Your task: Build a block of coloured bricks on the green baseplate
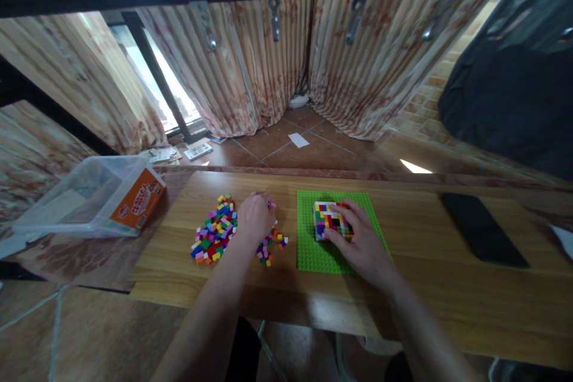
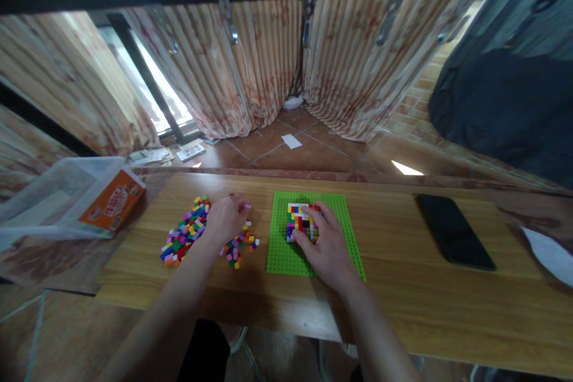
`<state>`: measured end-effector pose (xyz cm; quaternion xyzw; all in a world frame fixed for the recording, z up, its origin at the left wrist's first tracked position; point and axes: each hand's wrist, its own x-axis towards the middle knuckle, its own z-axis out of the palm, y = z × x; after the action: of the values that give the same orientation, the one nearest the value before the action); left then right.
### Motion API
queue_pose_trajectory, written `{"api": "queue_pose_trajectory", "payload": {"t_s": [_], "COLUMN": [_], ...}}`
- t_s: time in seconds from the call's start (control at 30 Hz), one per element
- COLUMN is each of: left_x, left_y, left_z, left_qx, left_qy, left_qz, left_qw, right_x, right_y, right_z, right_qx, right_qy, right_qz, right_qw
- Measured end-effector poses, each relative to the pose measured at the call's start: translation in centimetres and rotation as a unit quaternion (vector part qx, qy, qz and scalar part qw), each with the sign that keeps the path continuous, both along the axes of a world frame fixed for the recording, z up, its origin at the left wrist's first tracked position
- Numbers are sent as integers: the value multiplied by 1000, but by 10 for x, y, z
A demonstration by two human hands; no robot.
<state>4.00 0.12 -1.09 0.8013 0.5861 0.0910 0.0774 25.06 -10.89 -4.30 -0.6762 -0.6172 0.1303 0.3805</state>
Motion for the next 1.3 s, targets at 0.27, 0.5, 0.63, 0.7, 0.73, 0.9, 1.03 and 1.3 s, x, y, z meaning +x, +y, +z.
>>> {"api": "queue_pose_trajectory", "payload": {"t_s": [0.27, 0.5, 0.63, 0.7, 0.73, 0.9, 1.03, 1.3], "left_x": [0, 6, 11, 14, 15, 18, 17, 15], "left_y": [2, -3, -5, -6, -7, -9, -10, -12], "left_z": [2, 1, -4, -7, -8, -11, -14, -2], "left_qx": [-21, -54, -109, -142, -155, -190, -175, -96], "left_qy": [-147, -234, -327, -376, -393, -409, -396, -355], "left_qz": [-31, -44, -75, -89, -95, -104, -97, -115], "left_qw": [988, 970, 936, 912, 901, 886, 896, 923], "right_x": [0, -1, -1, -1, -1, -1, -2, -2], "right_y": [-1, -1, -2, -2, -2, -3, -3, -3], "right_z": [1, 2, 1, 1, 1, 1, 2, 3], "right_qx": [-5, -7, -9, -10, -10, -8, -8, -4], "right_qy": [-8, -19, -25, -27, -28, -30, -27, -25], "right_qz": [2, 2, 0, 2, 3, 6, 6, 6], "right_qw": [1000, 1000, 1000, 1000, 1000, 1000, 1000, 1000]}}
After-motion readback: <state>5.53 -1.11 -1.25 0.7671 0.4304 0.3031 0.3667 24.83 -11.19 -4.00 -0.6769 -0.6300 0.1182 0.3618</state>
